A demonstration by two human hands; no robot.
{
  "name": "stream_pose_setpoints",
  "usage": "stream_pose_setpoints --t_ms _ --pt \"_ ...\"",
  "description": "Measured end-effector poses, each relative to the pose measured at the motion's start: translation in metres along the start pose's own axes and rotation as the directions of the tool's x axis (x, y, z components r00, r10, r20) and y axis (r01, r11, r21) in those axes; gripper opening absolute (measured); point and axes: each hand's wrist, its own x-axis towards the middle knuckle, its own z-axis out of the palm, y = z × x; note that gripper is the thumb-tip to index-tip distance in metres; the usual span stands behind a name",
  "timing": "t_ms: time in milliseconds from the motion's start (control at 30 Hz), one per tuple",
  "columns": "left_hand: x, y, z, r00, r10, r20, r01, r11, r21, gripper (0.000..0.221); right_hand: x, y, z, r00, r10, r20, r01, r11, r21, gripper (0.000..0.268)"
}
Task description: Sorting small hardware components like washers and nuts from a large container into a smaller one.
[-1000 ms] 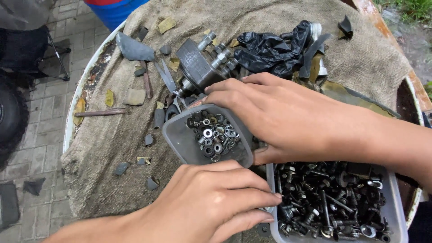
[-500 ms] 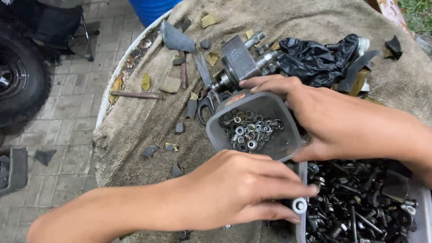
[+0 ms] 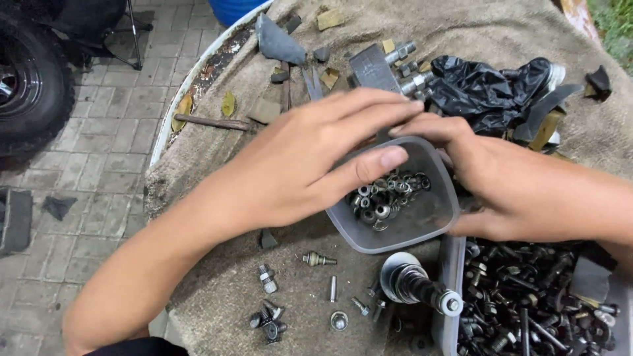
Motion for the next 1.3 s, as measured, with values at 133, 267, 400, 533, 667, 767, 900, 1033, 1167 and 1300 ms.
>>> stream_pose_setpoints --t_ms 133,267,400,533,667,767,900,1033,1167,1300 --pt "0.000 0.006 -0.002 0.994 -0.104 0.025 0.106 0.990 -0.091 0.065 -0.002 -0.004 -0.003 0.999 0.049 0.004 -0.049 0.998 0.027 0.104" --pt "-0.002 0.010 -0.003 0.970 -0.214 0.119 0.234 0.954 -0.187 0.064 -0.001 -0.025 -0.011 0.998 0.056 0.029 -0.058 0.994 0.091 0.107" --pt "-0.006 0.011 -0.006 0.956 -0.250 0.154 0.289 0.896 -0.337 0.060 -0.003 -0.047 -0.005 0.930 -0.201 -0.307 0.137 0.966 -0.217 0.086" --pt "0.001 0.012 -0.004 0.905 -0.343 0.251 0.401 0.884 -0.238 0.078 -0.013 -0.060 0.002 0.844 -0.298 -0.445 0.133 0.922 -0.364 0.047" --pt "0.000 0.014 -0.008 0.908 -0.337 0.250 0.393 0.893 -0.220 0.073 0.000 -0.075 -0.003 0.829 -0.487 -0.274 0.343 0.830 -0.440 0.029" --pt "0.000 0.014 -0.006 0.902 -0.367 0.228 0.414 0.886 -0.209 0.068 0.002 -0.071 0.006 0.865 -0.472 -0.170 0.352 0.813 -0.463 0.031" --pt "0.001 0.014 -0.003 0.904 -0.366 0.220 0.410 0.888 -0.208 0.066 0.018 -0.061 0.013 0.908 -0.414 -0.063 0.285 0.721 -0.632 0.020" --pt "0.005 0.016 0.001 0.902 -0.371 0.220 0.413 0.890 -0.193 0.070 0.027 -0.051 0.025 0.938 -0.343 -0.051 0.199 0.651 -0.733 0.019" --pt "0.005 0.016 0.006 0.916 -0.355 0.188 0.389 0.900 -0.194 0.065 0.027 -0.051 0.036 0.942 -0.328 -0.079 0.122 0.551 -0.826 0.014" --pt "0.005 0.018 0.007 0.917 -0.365 0.160 0.392 0.898 -0.198 0.065 0.027 -0.047 0.036 0.953 -0.294 -0.076 0.110 0.570 -0.814 0.015"
